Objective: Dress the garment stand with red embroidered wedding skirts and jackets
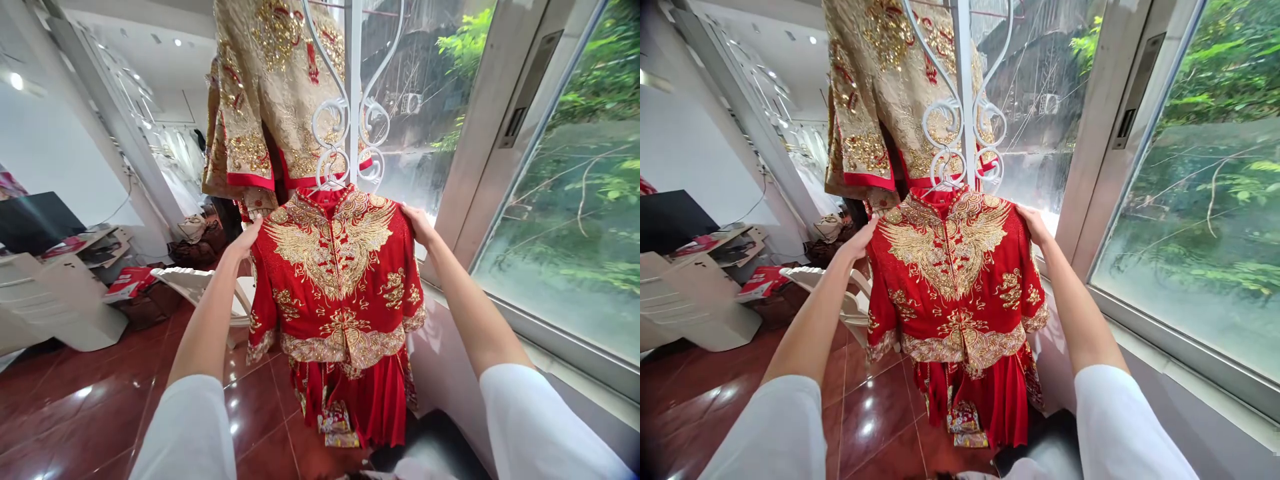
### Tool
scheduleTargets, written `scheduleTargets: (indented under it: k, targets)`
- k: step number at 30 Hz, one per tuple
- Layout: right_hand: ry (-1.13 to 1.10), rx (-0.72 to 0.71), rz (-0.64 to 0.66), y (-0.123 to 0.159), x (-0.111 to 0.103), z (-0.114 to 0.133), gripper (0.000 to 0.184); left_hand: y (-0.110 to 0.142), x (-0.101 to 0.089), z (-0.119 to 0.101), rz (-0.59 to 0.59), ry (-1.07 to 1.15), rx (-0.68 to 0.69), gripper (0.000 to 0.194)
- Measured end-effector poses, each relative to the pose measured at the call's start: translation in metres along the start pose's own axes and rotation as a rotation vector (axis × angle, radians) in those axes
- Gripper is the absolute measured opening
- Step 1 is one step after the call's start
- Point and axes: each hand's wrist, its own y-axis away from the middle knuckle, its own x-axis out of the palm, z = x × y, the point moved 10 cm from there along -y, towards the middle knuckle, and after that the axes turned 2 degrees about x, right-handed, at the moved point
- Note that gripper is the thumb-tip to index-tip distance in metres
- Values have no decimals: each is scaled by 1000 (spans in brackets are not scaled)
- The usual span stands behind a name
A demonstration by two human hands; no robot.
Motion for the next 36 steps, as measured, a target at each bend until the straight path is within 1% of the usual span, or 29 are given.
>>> scheduleTargets:
  k: [1, 2, 4, 5, 7, 9, 10, 11, 12, 13, 14, 16, 18, 19, 20, 21, 22, 23, 24, 25, 26, 27, 28, 30, 31, 32, 33, 34, 36]
  targets:
    - [-32, 16, -5, 1, 1, -6, 50, 1, 6, 8, 41, 37, -58, 60]
    - [-40, 20, -7, 2, 1, -9, 51, 1, 10, 11, 59, 50, -82, 59]
    - [38, -12, -10, 2, 1, -7, 49, 0, 8, 6, 18, -19, -30, 55]
    - [108, -45, -16, 2, 1, -2, 48, 0, 4, -2, -32, -92, 36, 53]
    - [254, -142, -72, 3, 0, 11, 44, 4, -7, -26, -189, -250, 219, 49]
    - [360, -265, -225, 11, -3, 24, 41, 14, -14, -43, -371, -320, 386, 48]
    - [395, -327, -317, 17, -3, 29, 41, 18, -16, -44, -444, -306, 435, 47]
    - [419, -380, -394, 23, -3, 30, 41, 20, -16, -40, -492, -269, 447, 47]
    - [437, -419, -445, 28, -1, 29, 41, 19, -16, -31, -506, -214, 422, 47]
    - [450, -442, -467, 31, 2, 25, 41, 14, -14, -18, -488, -151, 366, 48]
    - [462, -451, -471, 32, 5, 21, 42, 8, -10, -3, -444, -85, 293, 50]
    - [483, -445, -462, 30, 5, 14, 42, -5, -2, 22, -310, 29, 156, 56]
    - [487, -423, -439, 28, 0, 12, 42, -12, 4, 33, -172, 86, 90, 60]
    - [492, -406, -418, 28, -1, 14, 41, -13, 5, 32, -132, 78, 83, 61]
    - [509, -385, -405, 29, -2, 17, 41, -11, 3, 29, -127, 41, 91, 61]
    - [542, -367, -416, 33, -2, 23, 40, -7, -1, 22, -168, -27, 112, 60]
    - [592, -359, -455, 40, -1, 32, 38, 1, -8, 11, -263, -119, 150, 57]
    - [648, -362, -512, 50, 2, 43, 36, 12, -14, -3, -393, -225, 205, 52]
    - [700, -375, -568, 61, 10, 55, 33, 27, -15, -22, -521, -333, 275, 46]
    - [742, -387, -596, 71, 22, 65, 29, 42, -8, -41, -614, -434, 353, 41]
    - [769, -384, -575, 79, 39, 72, 26, 54, 5, -60, -661, -523, 437, 36]
    - [776, -354, -503, 81, 61, 73, 27, 62, 26, -76, -631, -601, 513, 32]
    - [763, -294, -390, 80, 86, 68, 31, 65, 51, -90, -549, -669, 581, 31]
    - [657, -128, -168, 75, 134, 48, 40, 68, 100, -107, -345, -786, 698, 35]
    - [569, -57, -107, 71, 153, 38, 42, 69, 120, -112, -258, -835, 742, 40]
    - [473, -6, -88, 67, 167, 30, 41, 69, 135, -114, -193, -877, 772, 44]
    - [387, 24, -99, 62, 176, 24, 39, 69, 145, -115, -148, -915, 788, 46]
    - [319, 38, -123, 58, 182, 20, 35, 68, 151, -114, -124, -948, 789, 47]
    - [246, 52, -156, 50, 187, 10, 29, 68, 153, -111, -116, -993, 771, 46]
